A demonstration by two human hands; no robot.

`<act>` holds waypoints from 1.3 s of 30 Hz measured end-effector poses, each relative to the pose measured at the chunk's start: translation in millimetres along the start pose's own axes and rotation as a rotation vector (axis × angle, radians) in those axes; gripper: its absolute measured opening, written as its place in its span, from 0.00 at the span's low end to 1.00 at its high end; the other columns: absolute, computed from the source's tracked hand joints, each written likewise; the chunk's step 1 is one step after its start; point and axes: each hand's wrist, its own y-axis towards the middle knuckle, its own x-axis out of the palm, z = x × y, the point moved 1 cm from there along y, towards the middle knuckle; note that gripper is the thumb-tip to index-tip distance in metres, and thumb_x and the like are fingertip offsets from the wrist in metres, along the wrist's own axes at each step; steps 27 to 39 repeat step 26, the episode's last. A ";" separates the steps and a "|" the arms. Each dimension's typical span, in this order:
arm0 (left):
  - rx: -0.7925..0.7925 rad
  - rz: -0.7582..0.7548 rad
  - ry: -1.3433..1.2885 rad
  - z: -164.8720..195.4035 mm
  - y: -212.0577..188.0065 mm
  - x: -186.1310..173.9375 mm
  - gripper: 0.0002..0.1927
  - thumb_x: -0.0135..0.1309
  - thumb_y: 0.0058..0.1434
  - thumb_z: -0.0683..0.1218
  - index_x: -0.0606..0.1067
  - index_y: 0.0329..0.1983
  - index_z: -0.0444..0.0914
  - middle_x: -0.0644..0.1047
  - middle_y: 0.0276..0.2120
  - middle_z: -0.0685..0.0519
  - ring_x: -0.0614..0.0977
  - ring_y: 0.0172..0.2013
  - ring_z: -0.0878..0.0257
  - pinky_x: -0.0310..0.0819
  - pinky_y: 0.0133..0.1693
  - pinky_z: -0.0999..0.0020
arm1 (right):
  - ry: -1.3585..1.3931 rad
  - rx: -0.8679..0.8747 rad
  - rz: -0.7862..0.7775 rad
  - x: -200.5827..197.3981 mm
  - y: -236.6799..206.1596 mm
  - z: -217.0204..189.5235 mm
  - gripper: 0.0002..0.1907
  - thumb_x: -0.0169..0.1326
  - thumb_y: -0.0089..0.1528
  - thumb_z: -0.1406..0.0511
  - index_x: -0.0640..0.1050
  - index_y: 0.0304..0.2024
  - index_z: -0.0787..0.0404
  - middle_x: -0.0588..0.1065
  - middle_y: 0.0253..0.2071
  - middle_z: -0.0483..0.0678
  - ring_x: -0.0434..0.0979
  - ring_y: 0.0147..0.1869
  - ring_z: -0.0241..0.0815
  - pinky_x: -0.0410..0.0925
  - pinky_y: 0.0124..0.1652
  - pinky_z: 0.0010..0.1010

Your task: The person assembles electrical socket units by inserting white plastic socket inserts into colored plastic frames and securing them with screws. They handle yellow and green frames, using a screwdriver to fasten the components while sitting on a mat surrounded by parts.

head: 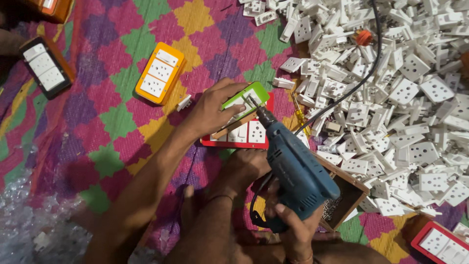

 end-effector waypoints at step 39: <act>-0.169 0.030 0.137 23.9 -23.3 15.1 0.32 0.62 0.58 0.39 0.72 0.68 0.41 0.72 0.46 0.41 0.79 0.48 0.48 0.75 0.53 0.58 | -0.412 0.065 0.002 -43.9 -32.6 26.1 0.29 0.63 0.50 0.71 0.74 0.55 0.73 0.78 0.37 0.57 0.79 0.35 0.45 0.73 0.37 0.35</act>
